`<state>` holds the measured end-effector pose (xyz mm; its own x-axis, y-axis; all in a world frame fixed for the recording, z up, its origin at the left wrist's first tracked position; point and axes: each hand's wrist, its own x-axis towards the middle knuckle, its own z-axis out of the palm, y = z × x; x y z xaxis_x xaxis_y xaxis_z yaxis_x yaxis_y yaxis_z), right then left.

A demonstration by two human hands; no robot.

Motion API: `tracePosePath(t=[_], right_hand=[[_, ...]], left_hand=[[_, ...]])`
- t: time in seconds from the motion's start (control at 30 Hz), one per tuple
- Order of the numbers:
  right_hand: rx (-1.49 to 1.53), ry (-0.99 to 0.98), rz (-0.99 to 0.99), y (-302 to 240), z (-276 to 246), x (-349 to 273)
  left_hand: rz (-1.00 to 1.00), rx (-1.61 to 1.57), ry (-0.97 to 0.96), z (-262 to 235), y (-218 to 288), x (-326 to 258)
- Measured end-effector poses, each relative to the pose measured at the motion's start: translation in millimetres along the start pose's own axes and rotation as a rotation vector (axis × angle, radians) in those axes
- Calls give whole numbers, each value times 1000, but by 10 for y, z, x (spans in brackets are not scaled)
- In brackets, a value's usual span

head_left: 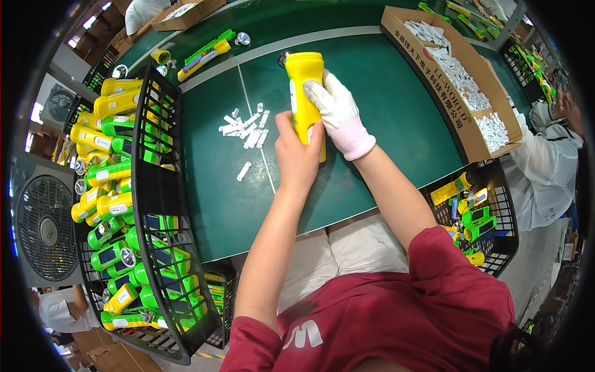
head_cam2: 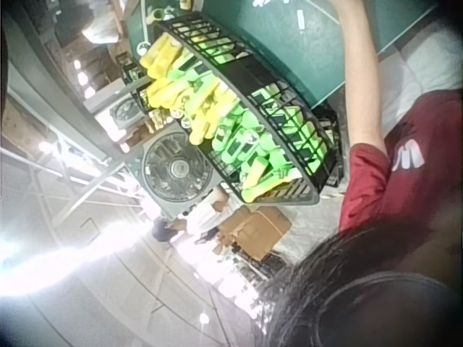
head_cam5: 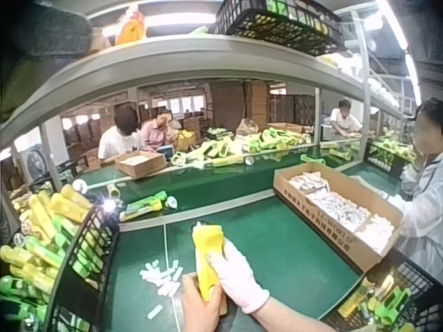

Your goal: The person assembles solar-powered flashlights by hand, fitting internal circuits, solar panels, and plastic components into flashlight casings, then securing the lens covers.

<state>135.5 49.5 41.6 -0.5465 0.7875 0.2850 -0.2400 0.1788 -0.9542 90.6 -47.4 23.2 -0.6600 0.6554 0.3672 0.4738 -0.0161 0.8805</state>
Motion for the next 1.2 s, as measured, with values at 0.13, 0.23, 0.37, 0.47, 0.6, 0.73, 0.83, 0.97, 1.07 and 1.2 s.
tracePosePath(t=[0.13, 0.23, 0.37, 0.47, 0.6, 0.73, 0.83, 0.97, 1.07, 1.2], right_hand=[[-35, 9, 7, 3, 30, -18], [-73, 59, 20, 38, 21, -8], [12, 34, 29, -33, 40, -39], [-67, 35, 42, 80, 44, 5], [22, -47, 106, 12, 8, -17], [-133, -16, 96, 131, 22, 44], [-198, 31, 99, 198, 26, 36], [-321, 105, 126, 164, 48, 21], [-344, 120, 123, 150, 58, 22], [-272, 117, 53, 154, 54, 21]], left_hand=[[4, -14, 21, 6, -27, 5], [-3, -2, -8, 42, -8, -12], [-16, -6, -8, 44, -59, -11], [8, -16, 19, 35, -77, -10], [-59, -44, -5, 30, -78, -6], [-131, -100, -14, 26, -107, 29], [-153, -109, -46, 21, -89, 25], [-147, -81, -75, 1, -106, 25], [-123, -74, -81, -2, -114, 24], [-120, -100, -68, 26, -109, 10]])
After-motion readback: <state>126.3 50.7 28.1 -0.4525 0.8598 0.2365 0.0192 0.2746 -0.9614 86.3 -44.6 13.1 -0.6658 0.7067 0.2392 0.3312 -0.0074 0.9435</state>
